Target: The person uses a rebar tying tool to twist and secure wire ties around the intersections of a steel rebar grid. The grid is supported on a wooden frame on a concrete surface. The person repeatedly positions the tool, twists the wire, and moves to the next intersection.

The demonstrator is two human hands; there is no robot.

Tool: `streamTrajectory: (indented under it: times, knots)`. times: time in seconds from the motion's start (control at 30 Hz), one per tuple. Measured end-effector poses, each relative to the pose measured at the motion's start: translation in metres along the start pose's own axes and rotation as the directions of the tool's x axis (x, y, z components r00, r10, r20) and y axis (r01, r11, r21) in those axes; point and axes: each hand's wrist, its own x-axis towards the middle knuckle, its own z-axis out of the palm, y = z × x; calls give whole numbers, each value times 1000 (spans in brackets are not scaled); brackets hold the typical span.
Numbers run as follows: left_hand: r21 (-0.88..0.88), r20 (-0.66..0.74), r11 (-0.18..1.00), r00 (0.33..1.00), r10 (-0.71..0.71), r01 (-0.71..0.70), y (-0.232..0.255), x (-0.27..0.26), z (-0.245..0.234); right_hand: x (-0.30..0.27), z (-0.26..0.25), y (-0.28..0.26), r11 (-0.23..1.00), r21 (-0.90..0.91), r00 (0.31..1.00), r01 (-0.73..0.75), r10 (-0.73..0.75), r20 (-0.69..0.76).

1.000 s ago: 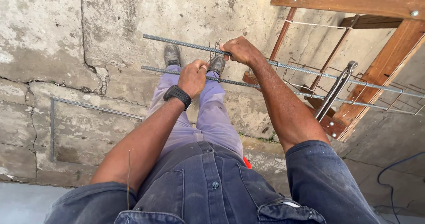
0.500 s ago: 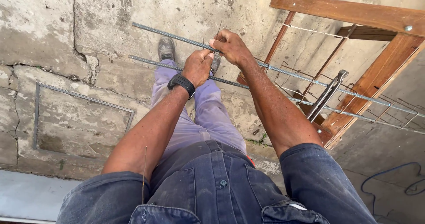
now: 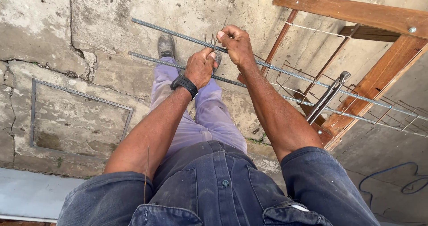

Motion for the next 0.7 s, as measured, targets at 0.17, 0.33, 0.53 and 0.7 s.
streamTrajectory:
  times: [0.17,0.33,0.53,0.7]
  knots:
    - [25,-78,999,997,24,-22,-4,-3,7,-18,-14,-44,988,80,982,-134,121,144]
    - [42,-100,996,992,78,-75,-7,-3,8,-9,-20,-32,954,135,939,-269,228,256]
    - [36,-56,996,995,83,-81,-6,-4,4,0,-44,-39,931,-146,797,-335,363,483]
    - [-43,6,998,999,41,-41,-6,-7,1,-5,-41,-45,921,-254,776,-297,388,498]
